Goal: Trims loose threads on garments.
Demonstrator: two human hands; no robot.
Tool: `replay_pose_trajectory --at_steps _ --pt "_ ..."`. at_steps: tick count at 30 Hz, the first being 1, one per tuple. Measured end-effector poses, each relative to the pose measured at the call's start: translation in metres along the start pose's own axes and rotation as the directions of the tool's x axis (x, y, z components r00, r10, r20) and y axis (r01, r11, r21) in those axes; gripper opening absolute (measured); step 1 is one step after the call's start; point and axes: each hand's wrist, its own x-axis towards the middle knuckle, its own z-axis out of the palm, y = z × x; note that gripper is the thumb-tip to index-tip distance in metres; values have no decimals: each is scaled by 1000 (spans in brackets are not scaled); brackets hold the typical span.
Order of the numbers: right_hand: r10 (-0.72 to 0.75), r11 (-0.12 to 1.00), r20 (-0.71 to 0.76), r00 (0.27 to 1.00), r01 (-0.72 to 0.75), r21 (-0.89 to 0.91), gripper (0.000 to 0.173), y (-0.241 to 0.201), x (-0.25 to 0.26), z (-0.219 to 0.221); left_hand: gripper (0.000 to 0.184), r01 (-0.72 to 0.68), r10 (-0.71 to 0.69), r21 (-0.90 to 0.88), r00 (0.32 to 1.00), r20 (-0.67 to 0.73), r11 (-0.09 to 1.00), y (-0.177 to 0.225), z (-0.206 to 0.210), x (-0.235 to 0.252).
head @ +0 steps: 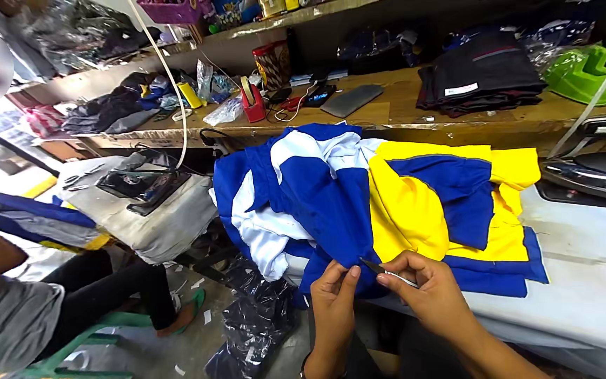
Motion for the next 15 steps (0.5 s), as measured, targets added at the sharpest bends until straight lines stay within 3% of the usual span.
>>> replay_pose_trajectory --at_steps 4,8,10,12,15 --pt "-218 956 -68 974 199 -217 26 4 -3 -1 15 -27 28 26 1000 0 999 -1 -1 0" --pt "-340 900 63 938 344 -266 41 -1 10 1 14 -66 63 123 998 24 990 -3 -2 1" --pt "-379 866 132 916 401 -299 38 -1 22 5 13 -86 80 176 996 38 981 -2 -4 2" --pt "-411 839 176 894 447 -309 21 3 34 9 14 -123 112 243 992 60 962 -2 -7 4" --pt "-289 929 181 940 321 -184 13 -1 41 13 15 -159 134 320 986 99 934 -2 -12 7"
